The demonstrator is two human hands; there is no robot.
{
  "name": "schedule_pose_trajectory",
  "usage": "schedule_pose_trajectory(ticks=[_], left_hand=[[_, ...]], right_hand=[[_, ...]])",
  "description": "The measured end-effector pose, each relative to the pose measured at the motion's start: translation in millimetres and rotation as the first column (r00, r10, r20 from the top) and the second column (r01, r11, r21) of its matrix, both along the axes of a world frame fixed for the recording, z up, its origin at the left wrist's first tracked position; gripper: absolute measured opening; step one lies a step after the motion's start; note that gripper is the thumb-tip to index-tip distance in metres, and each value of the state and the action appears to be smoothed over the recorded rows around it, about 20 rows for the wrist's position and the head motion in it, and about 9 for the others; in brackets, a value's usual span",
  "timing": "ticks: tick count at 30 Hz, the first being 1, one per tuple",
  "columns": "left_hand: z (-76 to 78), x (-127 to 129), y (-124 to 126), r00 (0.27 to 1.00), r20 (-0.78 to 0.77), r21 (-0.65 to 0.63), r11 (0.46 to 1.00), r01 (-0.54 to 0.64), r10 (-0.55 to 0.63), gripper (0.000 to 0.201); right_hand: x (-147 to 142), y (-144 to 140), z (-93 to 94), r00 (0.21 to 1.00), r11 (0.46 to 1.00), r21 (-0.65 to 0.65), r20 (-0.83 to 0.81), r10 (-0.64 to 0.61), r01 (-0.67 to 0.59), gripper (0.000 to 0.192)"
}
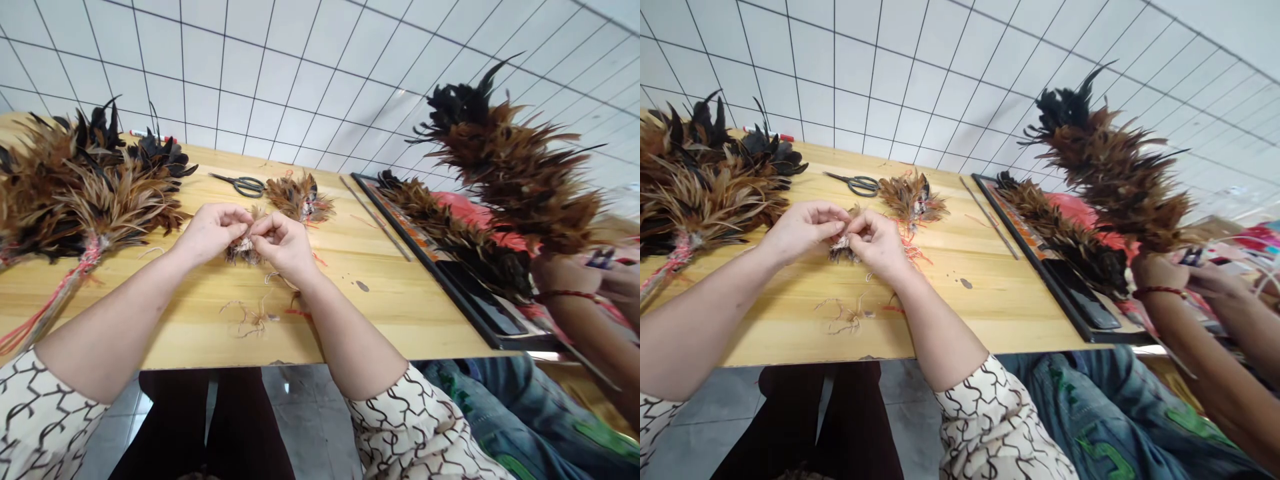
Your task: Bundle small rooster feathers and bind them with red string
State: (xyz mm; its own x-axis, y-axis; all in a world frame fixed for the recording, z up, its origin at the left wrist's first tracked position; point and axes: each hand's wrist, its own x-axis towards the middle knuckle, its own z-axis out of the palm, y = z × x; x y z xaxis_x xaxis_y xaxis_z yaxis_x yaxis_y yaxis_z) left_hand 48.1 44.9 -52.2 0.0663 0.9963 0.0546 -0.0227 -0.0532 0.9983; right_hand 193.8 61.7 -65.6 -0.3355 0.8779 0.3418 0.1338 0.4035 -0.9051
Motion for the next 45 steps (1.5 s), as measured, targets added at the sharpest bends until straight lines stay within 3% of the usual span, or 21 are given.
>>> schedule_pose_trajectory(ticks=[5,11,17,27,38,45], left_hand=[[2.6,0.8,-1.9,0.997,0.077,-0.086,0.996,0.033,-0.026,0.016],[6.9,2.4,-3.6,0.995,0.097,-0.196,0.980,0.021,-0.002,0.012],[4.4,-0.4,-1.5,0.985,0.164,-0.195,0.977,0.082,-0.050,0.009],[3.4,-1.9,-0.2,0.985,0.137,-0.175,0.976,0.128,-0.104,0.009],[10.4,2.1,-5.0,0.995,0.058,-0.171,0.981,0.091,-0.082,0.017],[17.1,3.5,-4.9,0.994,0.021,-0.242,0.965,-0.099,0.107,0.023]], right_hand=[[0.5,0.1,-3.3,0.999,0.984,0.178,0.054,-0.011,0.001,0.007],[0.9,1.4,-4.2,0.996,0.937,0.348,0.088,0.009,-0.040,0.012],[1.3,2.0,-4.0,0.997,0.875,0.480,0.072,0.023,-0.055,0.016],[2.8,7.1,-6.8,0.994,0.798,0.602,0.098,-0.052,-0.018,0.016],[2.9,4.4,-5.3,0.999,0.856,0.516,0.051,-0.005,-0.022,0.016],[4.2,5.7,-4.2,0.995,0.968,0.243,-0.097,-0.038,0.061,0.014]])
